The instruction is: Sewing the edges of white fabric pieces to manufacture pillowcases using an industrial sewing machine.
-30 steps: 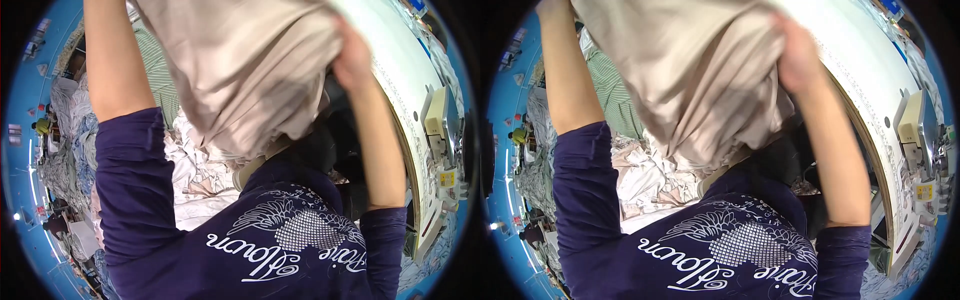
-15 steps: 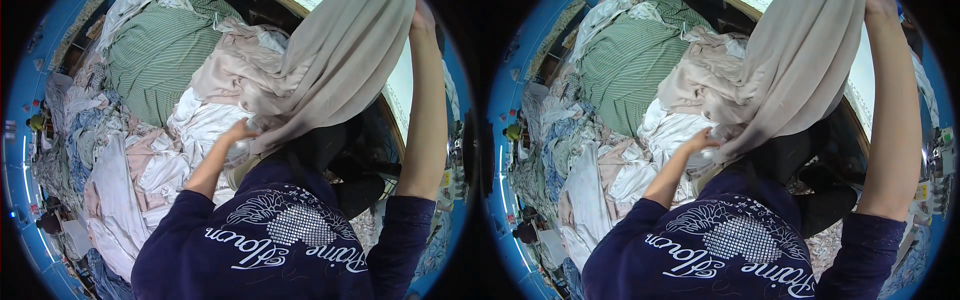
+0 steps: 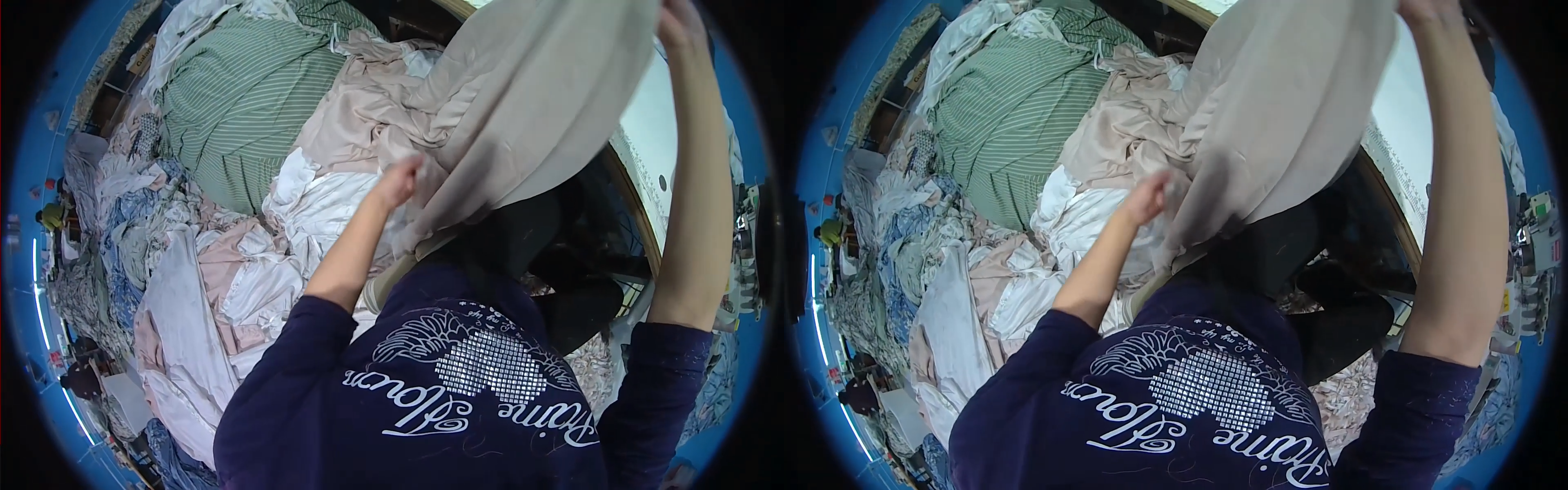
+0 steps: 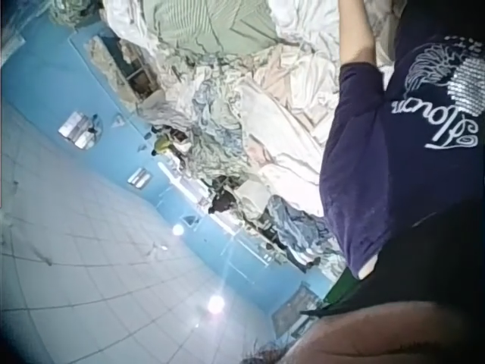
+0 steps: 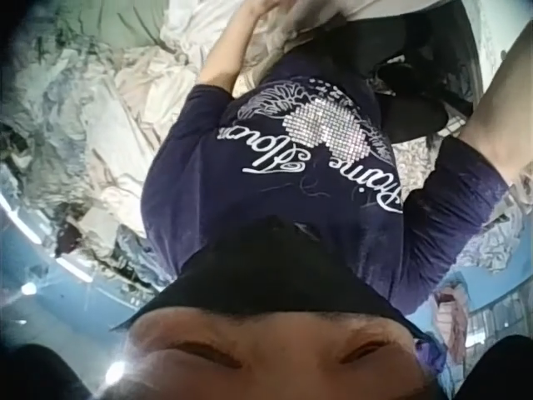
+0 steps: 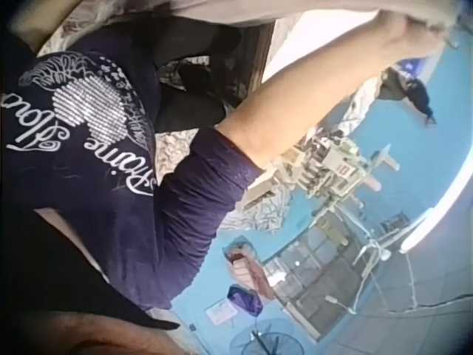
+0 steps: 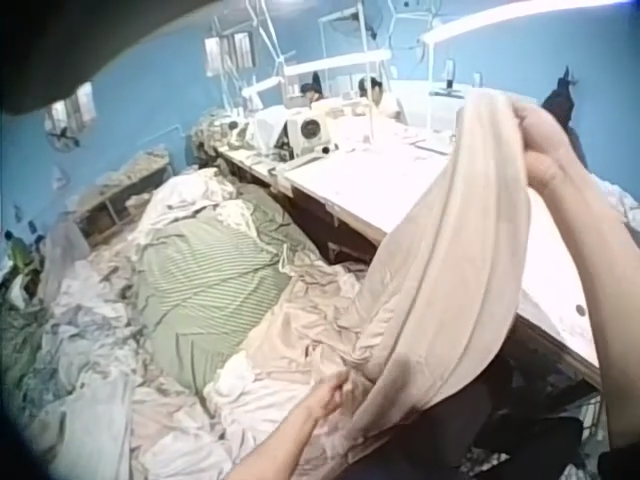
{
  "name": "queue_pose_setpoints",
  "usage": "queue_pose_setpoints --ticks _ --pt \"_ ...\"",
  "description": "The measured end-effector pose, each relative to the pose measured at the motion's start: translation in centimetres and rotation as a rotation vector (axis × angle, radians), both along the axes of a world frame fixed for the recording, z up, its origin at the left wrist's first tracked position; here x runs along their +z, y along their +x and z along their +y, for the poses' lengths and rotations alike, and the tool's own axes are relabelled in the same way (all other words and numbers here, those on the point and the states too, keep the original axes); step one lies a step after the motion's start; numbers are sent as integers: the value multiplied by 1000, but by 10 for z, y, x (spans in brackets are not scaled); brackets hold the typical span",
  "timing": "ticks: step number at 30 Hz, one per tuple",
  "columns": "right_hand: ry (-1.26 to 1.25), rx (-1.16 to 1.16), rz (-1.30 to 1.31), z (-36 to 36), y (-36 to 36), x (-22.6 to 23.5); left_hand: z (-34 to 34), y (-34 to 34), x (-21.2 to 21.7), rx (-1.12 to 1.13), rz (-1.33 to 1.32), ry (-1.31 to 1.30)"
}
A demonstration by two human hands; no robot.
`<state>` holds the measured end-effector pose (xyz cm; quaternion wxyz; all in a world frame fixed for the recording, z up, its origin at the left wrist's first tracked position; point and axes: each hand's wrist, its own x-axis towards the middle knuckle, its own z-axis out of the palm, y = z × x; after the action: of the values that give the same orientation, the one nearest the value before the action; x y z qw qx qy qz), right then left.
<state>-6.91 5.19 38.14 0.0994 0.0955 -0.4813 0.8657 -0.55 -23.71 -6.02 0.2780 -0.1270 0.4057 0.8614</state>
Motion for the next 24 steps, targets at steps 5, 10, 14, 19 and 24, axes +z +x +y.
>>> queue_pose_setpoints --ticks 5,10,14,19,24 --pt "1094 -783 155 -28 30 -73 4 -32 246 104 494 735" --pt "924 -120 3 -141 126 -164 43 -17 384 156 953 555" --pt "678 -535 -230 -166 114 -218 82 -3 424 148 1003 536" --pt "683 -639 -149 -164 113 -222 97 -7 453 422 1179 544" --pt "682 -732 -29 -174 106 -215 93 47 493 145 415 1031"
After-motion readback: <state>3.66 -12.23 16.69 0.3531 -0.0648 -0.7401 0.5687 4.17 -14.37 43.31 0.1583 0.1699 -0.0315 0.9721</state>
